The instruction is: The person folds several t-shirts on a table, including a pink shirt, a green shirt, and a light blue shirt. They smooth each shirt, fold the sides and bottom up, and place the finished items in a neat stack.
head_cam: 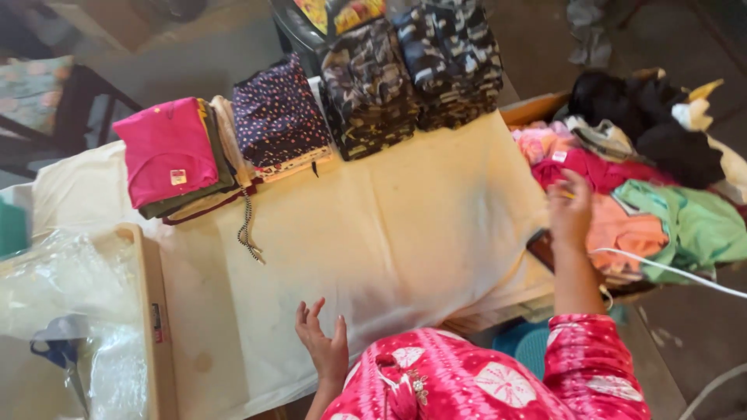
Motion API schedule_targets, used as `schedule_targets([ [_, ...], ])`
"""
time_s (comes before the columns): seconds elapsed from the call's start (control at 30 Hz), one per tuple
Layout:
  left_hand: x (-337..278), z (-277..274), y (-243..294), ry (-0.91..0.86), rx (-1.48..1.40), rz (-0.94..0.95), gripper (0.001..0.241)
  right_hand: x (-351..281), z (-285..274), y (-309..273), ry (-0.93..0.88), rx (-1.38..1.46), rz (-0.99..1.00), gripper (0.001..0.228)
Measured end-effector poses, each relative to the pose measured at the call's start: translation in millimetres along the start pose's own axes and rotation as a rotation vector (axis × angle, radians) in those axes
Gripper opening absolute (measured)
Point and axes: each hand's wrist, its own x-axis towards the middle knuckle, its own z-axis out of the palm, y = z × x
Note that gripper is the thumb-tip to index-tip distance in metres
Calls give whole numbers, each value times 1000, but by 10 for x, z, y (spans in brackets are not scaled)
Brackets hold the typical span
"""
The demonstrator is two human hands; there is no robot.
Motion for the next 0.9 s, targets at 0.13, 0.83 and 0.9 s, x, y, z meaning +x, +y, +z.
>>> schedule_targets([
  [0.13, -210, 146, 42, 83, -6, -4, 50, 630, -122, 1567, 133, 299, 226, 24],
  [0.83, -644, 660, 463, 156, -53, -132, 30, 863, -356, 1018, -63, -892, 103, 46],
  [0.9, -610, 769, 447, 122, -59, -76, 28, 864, -389, 1003, 106, -1090, -194, 45],
])
